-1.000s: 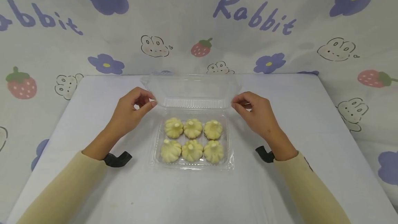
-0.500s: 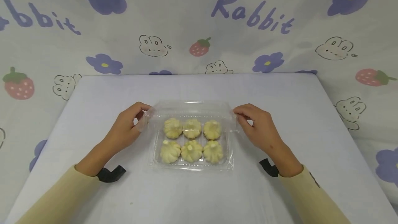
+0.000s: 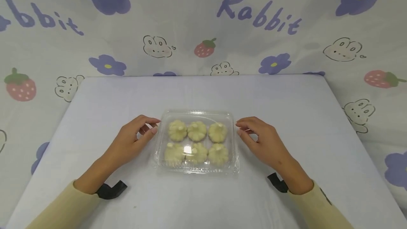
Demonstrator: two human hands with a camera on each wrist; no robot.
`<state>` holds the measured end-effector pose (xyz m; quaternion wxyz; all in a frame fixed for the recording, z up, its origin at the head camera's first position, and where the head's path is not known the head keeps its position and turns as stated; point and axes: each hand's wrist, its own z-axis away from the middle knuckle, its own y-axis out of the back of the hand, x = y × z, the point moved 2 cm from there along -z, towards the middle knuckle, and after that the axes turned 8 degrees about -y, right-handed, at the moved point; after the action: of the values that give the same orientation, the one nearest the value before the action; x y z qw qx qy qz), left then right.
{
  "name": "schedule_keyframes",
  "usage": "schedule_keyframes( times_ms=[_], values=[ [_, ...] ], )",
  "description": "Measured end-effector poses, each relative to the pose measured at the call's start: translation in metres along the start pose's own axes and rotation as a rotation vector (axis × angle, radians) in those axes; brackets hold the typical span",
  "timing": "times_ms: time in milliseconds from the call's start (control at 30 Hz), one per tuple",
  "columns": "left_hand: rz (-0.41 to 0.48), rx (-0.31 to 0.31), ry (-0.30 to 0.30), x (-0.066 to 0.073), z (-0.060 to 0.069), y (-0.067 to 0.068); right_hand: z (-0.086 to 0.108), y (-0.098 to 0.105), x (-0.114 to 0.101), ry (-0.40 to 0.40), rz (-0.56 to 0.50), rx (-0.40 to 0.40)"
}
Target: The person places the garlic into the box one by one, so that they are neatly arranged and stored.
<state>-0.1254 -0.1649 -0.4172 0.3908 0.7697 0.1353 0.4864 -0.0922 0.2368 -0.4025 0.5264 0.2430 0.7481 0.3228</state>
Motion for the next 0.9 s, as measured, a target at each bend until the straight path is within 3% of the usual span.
schedule_keyframes(
  times_ms=[300, 600, 733, 900],
  values=[
    [0.055, -0.024, 0.03, 0.005, 0.009, -0.003, 0.015, -0.003, 0.0, -0.091, -0.014, -0.154],
    [0.102, -0.007, 0.074, 0.007, 0.016, -0.009, 0.034, -0.001, -0.007, -0.283, -0.074, -0.309],
    [0.13, 0.013, 0.101, 0.008, 0.019, -0.011, 0.04, 0.001, -0.007, -0.363, -0.234, -0.421],
    [0.137, 0.027, 0.109, 0.007, 0.021, -0.011, 0.043, -0.004, -0.004, -0.381, -0.494, -0.614]
  ],
)
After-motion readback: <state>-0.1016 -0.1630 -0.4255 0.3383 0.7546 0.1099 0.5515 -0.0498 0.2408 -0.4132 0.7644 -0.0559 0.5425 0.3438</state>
